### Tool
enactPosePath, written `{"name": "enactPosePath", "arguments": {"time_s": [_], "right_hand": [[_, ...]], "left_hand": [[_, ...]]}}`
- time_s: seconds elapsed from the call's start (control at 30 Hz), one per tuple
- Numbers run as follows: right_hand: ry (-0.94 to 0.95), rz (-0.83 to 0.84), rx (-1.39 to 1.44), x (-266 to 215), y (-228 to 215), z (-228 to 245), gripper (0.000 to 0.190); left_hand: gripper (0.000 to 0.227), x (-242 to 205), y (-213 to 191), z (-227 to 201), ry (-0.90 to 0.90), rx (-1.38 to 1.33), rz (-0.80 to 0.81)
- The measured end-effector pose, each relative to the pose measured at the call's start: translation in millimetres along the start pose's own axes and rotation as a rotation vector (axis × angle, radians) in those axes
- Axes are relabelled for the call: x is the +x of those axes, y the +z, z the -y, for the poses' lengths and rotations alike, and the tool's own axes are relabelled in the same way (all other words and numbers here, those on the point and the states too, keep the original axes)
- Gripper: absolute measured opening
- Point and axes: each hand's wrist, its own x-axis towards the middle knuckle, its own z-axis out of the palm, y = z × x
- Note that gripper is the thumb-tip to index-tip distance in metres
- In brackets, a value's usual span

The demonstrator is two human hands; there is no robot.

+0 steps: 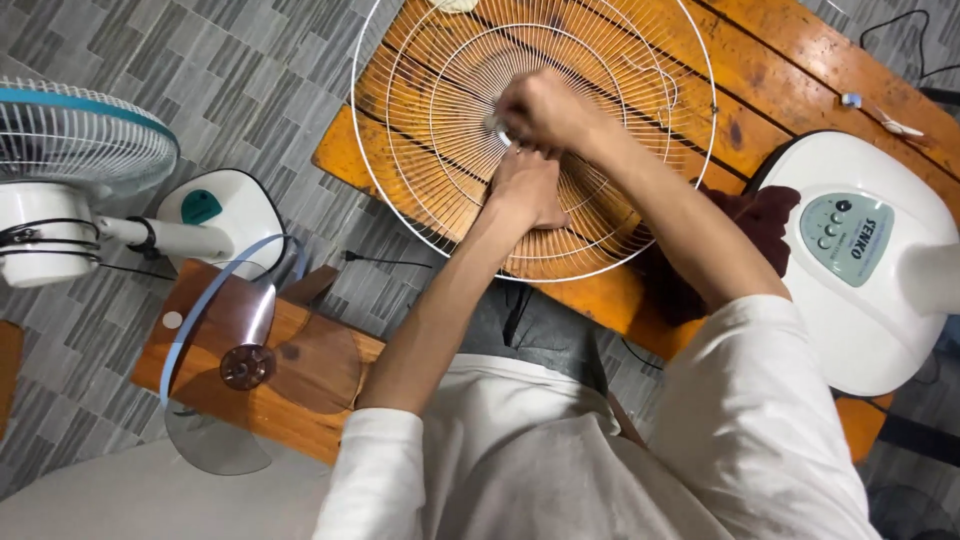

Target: Cleaning the metal grill of an electric fan using a small cleaning pad

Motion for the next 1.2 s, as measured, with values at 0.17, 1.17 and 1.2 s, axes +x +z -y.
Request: {"name": "enactPosePath", "arguments": {"time_s": [0.17, 1.17, 1.2], "right_hand": [[0.131, -0.137, -0.143, 11.2, 14.8, -35.2, 0.018], [0.090, -0.182, -0.163, -8.5, 31.2, 4.1, 0.022], [0.081, -0.146, -0.103, -15.0, 27.0, 12.4, 0.034]], "left_hand": [[0.122, -12.6, -4.6, -14.1, -0.007, 0.088, 0.014], [0.060, -52.1, -10.8, 21.0, -0.324, -0.200, 0.062], [0.062, -51.0, -10.7, 21.5, -0.323, -0.199, 0.069]]}}
